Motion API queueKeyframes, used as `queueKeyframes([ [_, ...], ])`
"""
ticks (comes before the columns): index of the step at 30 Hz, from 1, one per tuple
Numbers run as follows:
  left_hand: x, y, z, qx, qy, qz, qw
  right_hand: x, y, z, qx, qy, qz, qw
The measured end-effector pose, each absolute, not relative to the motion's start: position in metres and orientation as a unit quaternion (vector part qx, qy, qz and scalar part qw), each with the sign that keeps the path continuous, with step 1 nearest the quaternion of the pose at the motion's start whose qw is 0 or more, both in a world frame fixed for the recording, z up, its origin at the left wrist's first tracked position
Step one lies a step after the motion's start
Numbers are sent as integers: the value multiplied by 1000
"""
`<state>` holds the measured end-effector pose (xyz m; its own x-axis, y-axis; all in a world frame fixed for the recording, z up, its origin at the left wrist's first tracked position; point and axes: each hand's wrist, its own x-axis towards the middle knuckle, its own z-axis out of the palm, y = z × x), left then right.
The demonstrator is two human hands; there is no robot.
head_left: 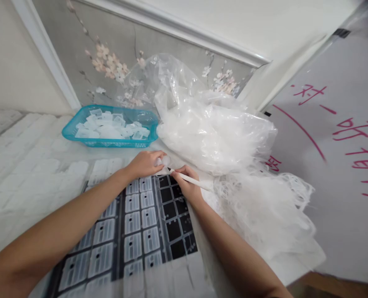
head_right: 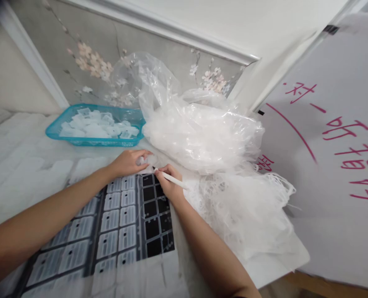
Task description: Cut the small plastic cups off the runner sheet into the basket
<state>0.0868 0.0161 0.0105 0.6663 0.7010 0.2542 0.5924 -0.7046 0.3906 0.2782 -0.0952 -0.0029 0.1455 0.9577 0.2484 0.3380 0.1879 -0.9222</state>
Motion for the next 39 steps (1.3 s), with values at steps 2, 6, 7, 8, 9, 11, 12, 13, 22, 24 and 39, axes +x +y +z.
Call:
queueKeyframes([
  [2,88,16,10,907,362,174,123,278,-94,-4,-565,-582,302,501],
  [6,93,15,10,907,389,128,99,278,-90,-8,-589,-591,297,464],
  [7,93,14,11,905,396,119,98,278,-89,-9,-596,-592,297,455],
  [8,94,14,12,904,402,112,99,278,-88,-10,-601,-593,298,446],
  [9,94,13,13,901,408,105,100,278,-87,-11,-606,-594,298,438],
  [11,94,13,14,898,416,99,103,277,-86,-11,-613,-594,295,429],
  [12,94,12,15,898,416,101,104,277,-85,-11,-614,-594,294,428],
  [13,93,12,15,899,412,105,106,276,-85,-11,-614,-595,294,428],
  [22,91,15,9,927,341,112,110,273,-79,-8,-629,-591,277,423],
  [24,92,13,9,921,339,136,138,272,-78,-7,-632,-593,273,417],
  [39,81,-31,151,319,260,634,654,260,-106,67,-548,-556,280,559],
])
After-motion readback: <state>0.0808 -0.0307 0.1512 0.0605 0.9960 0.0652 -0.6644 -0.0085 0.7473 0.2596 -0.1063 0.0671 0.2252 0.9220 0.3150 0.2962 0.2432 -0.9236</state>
